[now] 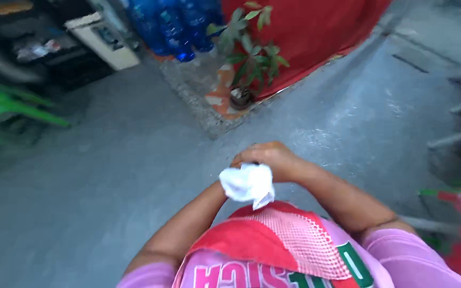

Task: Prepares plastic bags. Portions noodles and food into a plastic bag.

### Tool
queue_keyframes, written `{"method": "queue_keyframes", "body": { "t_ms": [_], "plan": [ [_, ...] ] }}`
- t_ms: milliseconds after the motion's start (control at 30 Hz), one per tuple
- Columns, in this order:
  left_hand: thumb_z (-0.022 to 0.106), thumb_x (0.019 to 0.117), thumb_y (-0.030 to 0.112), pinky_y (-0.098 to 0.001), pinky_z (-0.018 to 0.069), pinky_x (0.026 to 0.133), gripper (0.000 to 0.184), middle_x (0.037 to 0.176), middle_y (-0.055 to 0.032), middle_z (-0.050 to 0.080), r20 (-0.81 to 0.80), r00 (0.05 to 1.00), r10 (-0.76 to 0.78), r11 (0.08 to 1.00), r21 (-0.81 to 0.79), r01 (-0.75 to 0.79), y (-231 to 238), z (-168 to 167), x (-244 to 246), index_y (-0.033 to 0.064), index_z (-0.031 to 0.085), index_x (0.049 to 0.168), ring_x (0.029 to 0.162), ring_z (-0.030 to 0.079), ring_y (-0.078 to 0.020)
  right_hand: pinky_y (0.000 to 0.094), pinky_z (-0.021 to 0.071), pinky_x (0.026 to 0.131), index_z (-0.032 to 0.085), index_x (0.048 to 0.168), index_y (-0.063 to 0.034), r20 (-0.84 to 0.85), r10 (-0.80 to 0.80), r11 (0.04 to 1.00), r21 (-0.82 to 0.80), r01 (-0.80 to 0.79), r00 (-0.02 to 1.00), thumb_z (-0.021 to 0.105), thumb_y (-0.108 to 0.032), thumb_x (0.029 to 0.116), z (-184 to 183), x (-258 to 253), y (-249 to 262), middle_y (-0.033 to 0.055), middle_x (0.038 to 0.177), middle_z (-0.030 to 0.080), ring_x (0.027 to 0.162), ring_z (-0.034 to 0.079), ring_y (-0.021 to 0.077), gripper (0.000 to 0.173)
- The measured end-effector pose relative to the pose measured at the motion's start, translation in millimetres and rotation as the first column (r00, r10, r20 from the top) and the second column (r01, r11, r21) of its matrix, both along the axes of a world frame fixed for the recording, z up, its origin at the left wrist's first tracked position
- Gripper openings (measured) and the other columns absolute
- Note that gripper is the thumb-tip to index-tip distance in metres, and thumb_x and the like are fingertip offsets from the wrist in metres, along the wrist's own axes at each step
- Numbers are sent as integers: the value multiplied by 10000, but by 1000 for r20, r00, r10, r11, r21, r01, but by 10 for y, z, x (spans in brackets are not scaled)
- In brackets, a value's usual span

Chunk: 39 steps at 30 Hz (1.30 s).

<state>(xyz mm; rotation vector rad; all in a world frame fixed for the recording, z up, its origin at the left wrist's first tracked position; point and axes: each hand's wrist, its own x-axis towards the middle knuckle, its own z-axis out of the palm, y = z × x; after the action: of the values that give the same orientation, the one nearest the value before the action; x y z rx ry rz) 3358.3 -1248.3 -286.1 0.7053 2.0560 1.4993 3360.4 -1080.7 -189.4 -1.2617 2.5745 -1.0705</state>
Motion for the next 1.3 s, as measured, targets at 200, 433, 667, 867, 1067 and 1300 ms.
{"method": "queue_keyframes", "body": {
  "t_ms": [200,433,667,867,1067,1300],
  "plan": [
    [693,938,276,-336,572,724,244,802,-28,696,-370,805,465,878,75,-473,-219,92,-675,33,709,939,747,662,-77,175,541,707,668,1078,9,313,227,936,-333,-118,922,531,-60,979,198,-1300,-432,-22,896,692,759,615,-46,183],
    [575,961,118,-262,501,940,227,1005,-95,706,-524,588,616,766,228,-601,-1026,438,-1506,-50,687,1065,1008,645,-57,331,535,778,695,1010,-16,1,305,947,-110,-303,952,507,-113,995,361,-2269,-1378,60,879,697,849,663,90,211],
    [505,1031,207,-444,482,1011,297,1011,-102,719,-503,737,452,854,7,-520,-2196,349,-2766,4,721,1037,1029,661,-191,162,513,584,623,922,-131,151,227,915,-373,-157,962,463,-98,993,468,-3532,-2351,-122,754,600,633,569,-62,178],
    [631,990,186,-339,543,901,218,1003,-86,707,-372,814,447,874,-15,-486,-3222,679,-3842,-13,711,1030,951,663,-108,178,483,526,627,936,-125,340,48,916,-390,94,939,452,-131,1019,485,-4704,-2882,-93,753,626,578,547,-22,194],
    [696,956,222,-559,452,987,187,1213,-153,600,-494,862,113,679,-595,-430,-3920,1301,-5269,118,766,1094,1204,515,-365,199,459,502,628,1111,-61,678,-285,809,-208,550,677,485,-207,1085,-225,-5837,-2989,-41,705,561,532,502,29,206],
    [593,1003,148,-574,550,799,215,961,-153,741,-544,799,256,734,-428,-527,-3788,1268,-7043,76,730,1153,890,715,-324,165,508,509,670,972,-130,772,636,577,-471,667,-5,678,-202,964,-1153,-6712,-3387,-54,652,610,525,576,20,72]
  ]
}}
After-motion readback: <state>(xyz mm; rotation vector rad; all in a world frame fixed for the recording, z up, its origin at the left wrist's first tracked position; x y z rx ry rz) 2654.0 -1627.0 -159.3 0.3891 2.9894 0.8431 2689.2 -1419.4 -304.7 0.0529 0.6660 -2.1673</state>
